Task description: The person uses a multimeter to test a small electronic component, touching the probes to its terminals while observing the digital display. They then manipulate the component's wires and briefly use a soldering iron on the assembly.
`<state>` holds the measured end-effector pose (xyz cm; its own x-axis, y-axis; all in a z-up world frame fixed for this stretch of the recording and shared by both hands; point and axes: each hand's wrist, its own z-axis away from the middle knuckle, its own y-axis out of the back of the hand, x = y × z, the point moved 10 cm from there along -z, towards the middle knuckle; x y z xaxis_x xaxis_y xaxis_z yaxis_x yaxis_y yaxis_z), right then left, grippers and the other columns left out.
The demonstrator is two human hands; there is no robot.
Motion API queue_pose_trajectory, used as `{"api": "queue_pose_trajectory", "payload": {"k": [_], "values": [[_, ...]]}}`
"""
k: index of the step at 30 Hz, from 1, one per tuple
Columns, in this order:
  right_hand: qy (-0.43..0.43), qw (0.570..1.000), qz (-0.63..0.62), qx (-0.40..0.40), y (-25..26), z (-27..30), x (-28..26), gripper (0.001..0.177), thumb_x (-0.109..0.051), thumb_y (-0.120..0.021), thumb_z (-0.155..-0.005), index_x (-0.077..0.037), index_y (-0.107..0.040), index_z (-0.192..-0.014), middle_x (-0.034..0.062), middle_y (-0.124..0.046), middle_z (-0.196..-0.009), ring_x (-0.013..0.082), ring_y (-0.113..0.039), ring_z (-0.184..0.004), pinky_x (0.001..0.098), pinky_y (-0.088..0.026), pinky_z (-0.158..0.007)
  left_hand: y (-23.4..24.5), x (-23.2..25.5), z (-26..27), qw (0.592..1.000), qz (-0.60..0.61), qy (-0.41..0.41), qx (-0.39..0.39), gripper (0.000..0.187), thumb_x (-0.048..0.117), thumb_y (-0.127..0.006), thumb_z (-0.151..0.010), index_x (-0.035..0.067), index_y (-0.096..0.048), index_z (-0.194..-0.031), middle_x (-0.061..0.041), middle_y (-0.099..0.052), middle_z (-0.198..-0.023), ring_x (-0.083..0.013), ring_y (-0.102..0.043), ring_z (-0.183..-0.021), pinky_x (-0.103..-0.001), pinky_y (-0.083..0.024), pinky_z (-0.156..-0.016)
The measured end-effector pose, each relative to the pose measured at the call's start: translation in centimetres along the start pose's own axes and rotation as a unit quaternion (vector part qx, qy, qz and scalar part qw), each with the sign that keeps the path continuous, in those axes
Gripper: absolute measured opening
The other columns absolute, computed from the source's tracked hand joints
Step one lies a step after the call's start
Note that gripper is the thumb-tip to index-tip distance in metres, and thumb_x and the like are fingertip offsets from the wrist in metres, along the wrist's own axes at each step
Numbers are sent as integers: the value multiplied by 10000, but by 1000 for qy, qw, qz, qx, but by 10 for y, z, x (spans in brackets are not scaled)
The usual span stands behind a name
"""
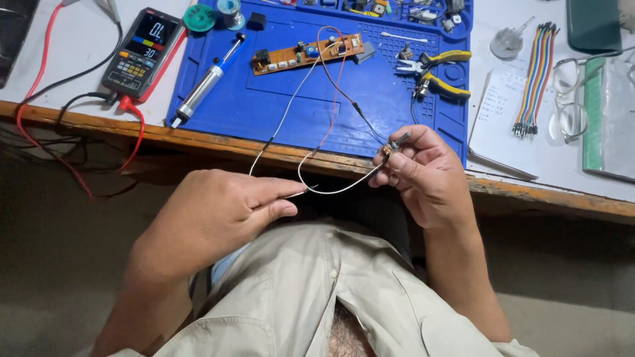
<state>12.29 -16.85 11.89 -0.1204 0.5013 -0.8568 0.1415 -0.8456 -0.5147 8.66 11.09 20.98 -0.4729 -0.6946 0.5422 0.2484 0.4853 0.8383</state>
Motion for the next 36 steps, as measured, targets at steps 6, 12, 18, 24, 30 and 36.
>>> {"api": "queue_pose_trajectory", "payload": {"k": [6,12,18,24,30,36], "values": [[5,1000,19,3,2,-1,-1,295,-37,-818,-1090,-31,-678,-1349,230,-836,-1070,279,-829,-821,412,-743,-827,6,-1,-8,993,40,-24,-111,248,432,-802,-1036,367,-1000,-1171,154,-973,-1026,-90,-881,-930,-340,-589,-778],[0,1000,-16,3,-5,0,3,289,-46,-816,-1099,-41,-666,-1347,245,-816,-1098,285,-812,-816,394,-725,-831,19,37,-38,964,134,-116,197,175,174,-910,-1074,129,-941,-1241,-11,-814,-997,-209,-726,-939,-383,-513,-919],[11,998,-59,-10,-1,0,7,346,-133,-833,-1127,-47,-647,-1405,195,-827,-1117,334,-837,-933,482,-706,-874,-18,49,-83,966,63,-90,235,124,348,-855,-1102,319,-943,-1185,26,-658,-802,-236,-698,-788,-424,-533,-757],[-26,998,-58,11,7,0,10,360,-249,-853,-1117,-74,-660,-1366,53,-737,-1019,196,-747,-888,391,-658,-816,-12,70,-91,957,-30,-101,269,161,310,-798,-1022,260,-860,-883,-32,-771,-883,-368,-710,-769,-541,-510,-767],[-39,998,-39,36,12,1,11,449,-307,-916,-1057,-73,-675,-1355,3,-735,-991,126,-687,-837,276,-561,-755,-12,82,-98,945,-73,-119,297,199,227,-782,-918,175,-662,-768,-45,-644,-797,-389,-650,-717,-560,-513,-722],[-33,998,-45,24,11,0,11,398,-284,-902,-1078,-67,-684,-1331,13,-735,-1003,143,-714,-859,296,-575,-780,-14,80,-99,946,-49,-129,292,216,225,-765,-931,164,-646,-762,-55,-641,-799,-403,-629,-709,-561,-496,-707]]}}
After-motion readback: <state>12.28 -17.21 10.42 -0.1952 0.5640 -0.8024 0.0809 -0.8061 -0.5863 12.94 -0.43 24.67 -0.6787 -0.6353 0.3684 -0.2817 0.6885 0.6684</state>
